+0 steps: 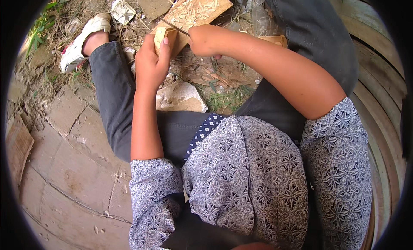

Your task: The person sits on the ground and uses a knife to carve a small rectangular wooden block, repeatedly shaving off thin strips and rotating the piece to work different sides.

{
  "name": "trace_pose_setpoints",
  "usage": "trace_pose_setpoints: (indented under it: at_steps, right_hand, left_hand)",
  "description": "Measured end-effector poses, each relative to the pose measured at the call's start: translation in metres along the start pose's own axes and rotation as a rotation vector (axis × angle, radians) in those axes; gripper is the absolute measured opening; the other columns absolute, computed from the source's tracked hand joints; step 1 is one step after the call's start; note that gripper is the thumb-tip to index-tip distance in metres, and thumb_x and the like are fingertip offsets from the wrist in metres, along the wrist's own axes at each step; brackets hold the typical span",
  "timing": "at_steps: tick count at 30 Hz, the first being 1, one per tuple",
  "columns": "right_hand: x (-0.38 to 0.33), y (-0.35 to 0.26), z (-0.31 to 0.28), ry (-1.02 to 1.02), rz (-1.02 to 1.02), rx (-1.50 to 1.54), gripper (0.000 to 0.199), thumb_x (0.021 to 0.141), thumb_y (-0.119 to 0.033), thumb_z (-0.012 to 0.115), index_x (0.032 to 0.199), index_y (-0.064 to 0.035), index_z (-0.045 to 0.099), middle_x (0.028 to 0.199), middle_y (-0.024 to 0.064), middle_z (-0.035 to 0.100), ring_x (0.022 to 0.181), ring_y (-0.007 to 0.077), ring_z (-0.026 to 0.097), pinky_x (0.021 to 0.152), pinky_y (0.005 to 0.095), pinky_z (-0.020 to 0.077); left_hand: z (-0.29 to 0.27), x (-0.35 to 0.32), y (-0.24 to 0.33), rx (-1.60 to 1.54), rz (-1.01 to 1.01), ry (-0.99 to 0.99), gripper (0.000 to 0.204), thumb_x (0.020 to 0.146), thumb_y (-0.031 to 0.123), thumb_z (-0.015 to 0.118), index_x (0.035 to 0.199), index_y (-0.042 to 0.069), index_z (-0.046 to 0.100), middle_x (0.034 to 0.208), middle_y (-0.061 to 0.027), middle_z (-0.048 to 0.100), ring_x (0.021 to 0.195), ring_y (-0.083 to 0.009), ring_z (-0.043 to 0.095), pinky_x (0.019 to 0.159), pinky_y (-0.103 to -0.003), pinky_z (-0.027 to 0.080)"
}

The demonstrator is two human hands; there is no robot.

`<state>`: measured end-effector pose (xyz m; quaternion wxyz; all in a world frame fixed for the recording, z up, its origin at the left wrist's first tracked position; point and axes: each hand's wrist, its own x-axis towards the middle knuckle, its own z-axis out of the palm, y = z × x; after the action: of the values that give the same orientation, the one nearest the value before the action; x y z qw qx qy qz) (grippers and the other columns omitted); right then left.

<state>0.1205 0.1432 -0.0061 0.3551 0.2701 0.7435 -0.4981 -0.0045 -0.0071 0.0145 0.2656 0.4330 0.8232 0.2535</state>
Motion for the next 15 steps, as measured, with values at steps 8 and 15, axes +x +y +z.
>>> trace_pose_setpoints:
  at_steps: [8, 15]
  right_hand:
    - [0.013, 0.0, 0.014, 0.029, 0.017, -0.263, 0.032, 0.09, -0.007, 0.064, 0.119, 0.0059, 0.063, 0.108, 0.0273, 0.073, 0.098, 0.0397, 0.073, 0.082, 0.0463, 0.0597]
    - [0.027, 0.013, 0.032, 0.16, -0.014, -0.215, 0.03, 0.088, -0.008, 0.065, 0.116, 0.0052, 0.067, 0.109, 0.0284, 0.073, 0.103, 0.0411, 0.072, 0.087, 0.0465, 0.0582]
  left_hand:
    - [0.005, -0.001, 0.007, -0.029, 0.01, 0.015, 0.029, 0.099, 0.027, 0.062, 0.099, -0.001, 0.061, 0.08, -0.0271, 0.066, 0.074, -0.0462, 0.066, 0.068, -0.049, 0.051]
    - [0.004, -0.002, -0.003, 0.023, 0.041, 0.019, 0.035, 0.103, 0.032, 0.058, 0.104, -0.002, 0.062, 0.081, -0.0256, 0.066, 0.072, -0.0398, 0.066, 0.068, -0.045, 0.051]
